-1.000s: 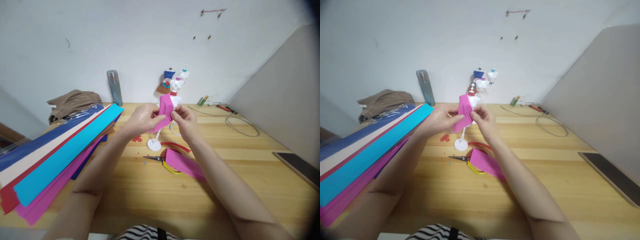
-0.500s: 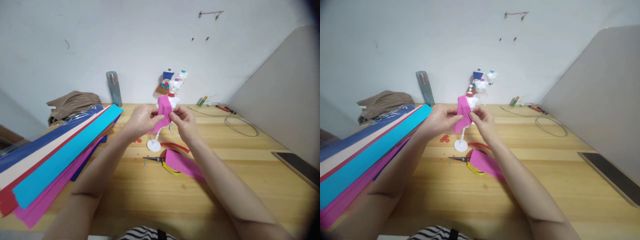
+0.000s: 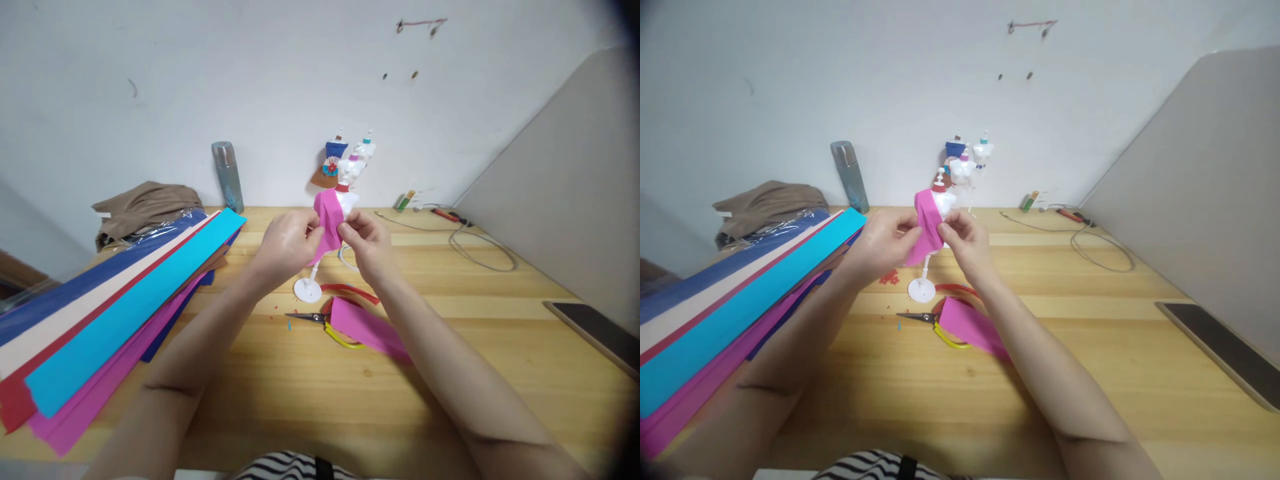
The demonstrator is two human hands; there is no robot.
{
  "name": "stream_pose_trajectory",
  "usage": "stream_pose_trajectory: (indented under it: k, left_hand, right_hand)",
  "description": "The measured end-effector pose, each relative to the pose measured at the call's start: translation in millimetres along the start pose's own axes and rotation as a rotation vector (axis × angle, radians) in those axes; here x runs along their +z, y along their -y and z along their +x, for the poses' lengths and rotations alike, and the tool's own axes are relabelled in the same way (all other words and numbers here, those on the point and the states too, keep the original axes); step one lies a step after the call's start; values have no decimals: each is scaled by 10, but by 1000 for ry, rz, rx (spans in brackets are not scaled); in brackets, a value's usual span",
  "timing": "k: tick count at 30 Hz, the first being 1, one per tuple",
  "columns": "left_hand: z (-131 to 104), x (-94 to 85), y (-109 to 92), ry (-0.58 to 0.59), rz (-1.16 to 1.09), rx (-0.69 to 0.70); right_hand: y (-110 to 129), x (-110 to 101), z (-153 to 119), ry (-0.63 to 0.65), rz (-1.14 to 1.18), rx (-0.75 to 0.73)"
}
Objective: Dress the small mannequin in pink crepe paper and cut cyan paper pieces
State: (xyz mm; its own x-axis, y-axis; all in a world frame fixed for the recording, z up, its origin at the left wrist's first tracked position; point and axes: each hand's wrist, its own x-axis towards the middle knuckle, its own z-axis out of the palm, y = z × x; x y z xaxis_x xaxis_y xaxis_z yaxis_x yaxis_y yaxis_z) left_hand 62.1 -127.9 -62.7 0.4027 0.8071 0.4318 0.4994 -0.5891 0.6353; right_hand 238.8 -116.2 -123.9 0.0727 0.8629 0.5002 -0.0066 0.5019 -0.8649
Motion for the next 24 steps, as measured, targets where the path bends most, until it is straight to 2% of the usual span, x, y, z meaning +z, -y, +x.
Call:
stream_pose_trajectory:
  k: [6, 17, 24]
  left_hand:
    - [16, -6, -24, -8, 34, -26]
    - [19, 30, 9, -9, -149, -113]
    - [64, 77, 127, -23, -290, -109]
  right_hand:
    - [-27, -3, 10, -12, 11, -24]
    - [-16, -4, 12, -30, -17, 3]
    - [-24, -15, 14, -46, -19, 2]
